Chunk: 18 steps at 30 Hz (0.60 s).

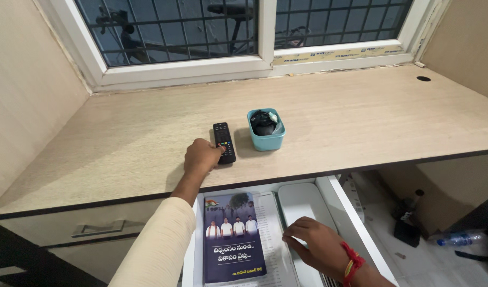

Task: The person opens a drawer and organizes items by moving containers and pens from the desk into the drawer. They stack the containers and arrange the pens neatly inside.

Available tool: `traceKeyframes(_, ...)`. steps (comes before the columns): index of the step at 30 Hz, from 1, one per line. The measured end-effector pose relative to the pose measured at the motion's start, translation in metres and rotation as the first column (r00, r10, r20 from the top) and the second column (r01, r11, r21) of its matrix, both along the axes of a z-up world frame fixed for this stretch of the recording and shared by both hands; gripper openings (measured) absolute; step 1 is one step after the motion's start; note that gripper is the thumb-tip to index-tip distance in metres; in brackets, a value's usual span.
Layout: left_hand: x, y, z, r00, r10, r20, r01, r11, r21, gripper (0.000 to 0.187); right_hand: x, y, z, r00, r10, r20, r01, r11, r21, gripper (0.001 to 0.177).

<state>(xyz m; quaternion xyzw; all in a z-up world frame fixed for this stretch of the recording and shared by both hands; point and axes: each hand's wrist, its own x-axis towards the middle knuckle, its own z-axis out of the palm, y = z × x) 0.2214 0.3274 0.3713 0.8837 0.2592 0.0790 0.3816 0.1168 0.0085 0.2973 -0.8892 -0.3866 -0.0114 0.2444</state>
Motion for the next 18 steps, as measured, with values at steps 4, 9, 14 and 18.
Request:
traceKeyframes(4,0.003,-0.006,0.007,0.993,0.102,0.057,-0.108,0.989,0.101,0.035,0.013,0.003,0.010,0.976,-0.084,-0.201,0.114,0.983,0.145,0.022)
traceKeyframes(9,0.009,-0.023,0.022,0.945,0.086,0.315,-0.129,0.985,0.116,0.023,0.066,0.007,0.047,0.942,-0.277,-0.190,0.322,0.907,0.273,0.023)
traceKeyframes(14,0.022,-0.049,0.037,0.963,0.005,0.268,-0.010,1.000,0.018,0.024,0.140,0.023,0.092,0.885,-0.322,-0.337,0.456,0.750,0.480,0.022)
traceKeyframes(18,0.033,-0.064,0.034,0.975,-0.110,0.195,0.129,0.988,-0.085,0.038,0.180,0.042,0.100,0.813,-0.329,-0.480,0.566,0.639,0.521,0.025)
